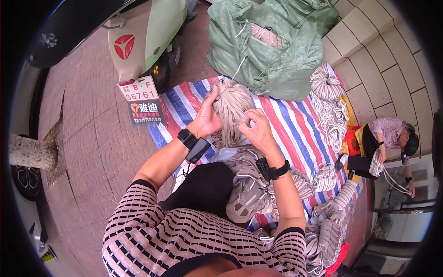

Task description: Manually lacing shoes and organizing shoe bundles as part of manufacturing.

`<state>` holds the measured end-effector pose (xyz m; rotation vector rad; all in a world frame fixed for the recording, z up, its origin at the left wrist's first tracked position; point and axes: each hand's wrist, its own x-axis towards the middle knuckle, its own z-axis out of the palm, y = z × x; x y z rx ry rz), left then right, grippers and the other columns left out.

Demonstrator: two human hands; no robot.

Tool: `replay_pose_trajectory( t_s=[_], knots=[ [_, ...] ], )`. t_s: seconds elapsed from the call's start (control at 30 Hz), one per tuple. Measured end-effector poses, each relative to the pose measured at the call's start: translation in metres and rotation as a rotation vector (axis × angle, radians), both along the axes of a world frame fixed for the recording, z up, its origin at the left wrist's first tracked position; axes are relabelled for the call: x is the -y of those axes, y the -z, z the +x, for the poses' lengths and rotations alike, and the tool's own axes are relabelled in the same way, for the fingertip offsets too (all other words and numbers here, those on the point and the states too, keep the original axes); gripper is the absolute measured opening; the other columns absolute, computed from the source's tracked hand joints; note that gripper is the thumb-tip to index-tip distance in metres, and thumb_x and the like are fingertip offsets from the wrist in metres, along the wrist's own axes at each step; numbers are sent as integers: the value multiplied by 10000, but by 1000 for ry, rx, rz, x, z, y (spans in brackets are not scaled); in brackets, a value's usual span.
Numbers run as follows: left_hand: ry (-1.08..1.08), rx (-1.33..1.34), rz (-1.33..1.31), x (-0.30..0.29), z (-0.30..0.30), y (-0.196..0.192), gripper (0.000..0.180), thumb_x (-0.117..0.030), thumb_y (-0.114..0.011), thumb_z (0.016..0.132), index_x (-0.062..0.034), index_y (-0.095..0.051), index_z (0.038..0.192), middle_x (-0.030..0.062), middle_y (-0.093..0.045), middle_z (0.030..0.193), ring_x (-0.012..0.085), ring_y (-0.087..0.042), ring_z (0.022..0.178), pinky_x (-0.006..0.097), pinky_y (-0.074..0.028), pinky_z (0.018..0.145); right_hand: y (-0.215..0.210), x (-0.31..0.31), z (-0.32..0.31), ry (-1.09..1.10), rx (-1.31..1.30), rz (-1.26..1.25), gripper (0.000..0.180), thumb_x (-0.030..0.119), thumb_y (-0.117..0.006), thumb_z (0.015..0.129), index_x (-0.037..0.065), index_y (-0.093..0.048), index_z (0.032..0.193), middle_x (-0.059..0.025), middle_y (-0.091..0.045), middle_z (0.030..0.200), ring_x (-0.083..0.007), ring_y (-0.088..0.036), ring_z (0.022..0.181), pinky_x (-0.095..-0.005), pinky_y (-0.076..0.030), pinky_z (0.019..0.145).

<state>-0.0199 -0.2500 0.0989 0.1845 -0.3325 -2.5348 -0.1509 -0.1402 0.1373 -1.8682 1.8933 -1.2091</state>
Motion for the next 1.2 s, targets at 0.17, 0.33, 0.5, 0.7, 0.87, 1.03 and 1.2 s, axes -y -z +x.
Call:
replay_pose_trajectory(
  t_s=[0.17,0.33,0.5,0.7,0.87,1.03,1.2],
  knots=[
    [-17,93,-40,-1,13,-4,508,-402,-544,880,-53,-469,1243,129,-535,1231,275,-516,1134,437,-388,985,-2,-5,8,-66,835,275,112,108,-636,760,42,-550,738,-8,-516,635,-107,-475,546,-251,-378,539],
    [-71,196,-105,-10,25,-11,519,-418,-532,884,-63,-458,1255,107,-535,1235,263,-509,1146,420,-396,974,-10,-7,14,13,355,366,161,200,-677,806,65,-590,816,44,-526,657,-44,-449,567,-213,-345,520],
    [24,200,-213,-7,42,10,603,-522,-434,899,-89,-393,1317,91,-498,1288,249,-491,1169,428,-398,964,-18,0,10,-45,674,307,171,185,-641,843,19,-646,888,53,-536,664,-26,-447,599,-199,-337,537],
    [509,861,-805,5,79,21,783,-704,-243,852,-118,-374,1354,99,-509,1272,294,-577,1025,430,-504,766,-41,-4,16,-48,689,384,184,153,-626,855,1,-653,955,60,-570,743,-19,-468,668,-194,-368,596],
    [-107,1358,-1818,28,95,-19,511,-332,-705,709,-85,-561,1133,181,-601,1070,334,-633,820,387,-514,736,-37,-8,3,-123,514,480,201,153,-631,848,14,-667,988,27,-640,840,-30,-534,736,-187,-414,659],
    [-211,501,-2070,18,56,-16,694,-210,-796,577,-66,-486,1181,152,-467,1253,329,-450,1148,405,-399,923,-46,-5,13,-259,415,518,209,156,-618,856,14,-664,1002,8,-649,864,-43,-549,770,-198,-431,672],
    [121,584,-2210,23,42,-2,732,-185,-793,549,-75,-465,1195,137,-477,1055,337,-467,1066,400,-395,909,-39,-14,3,-271,346,518,214,61,-613,821,0,-624,1026,-5,-579,814,-89,-506,710,-244,-426,632]
  ],
)
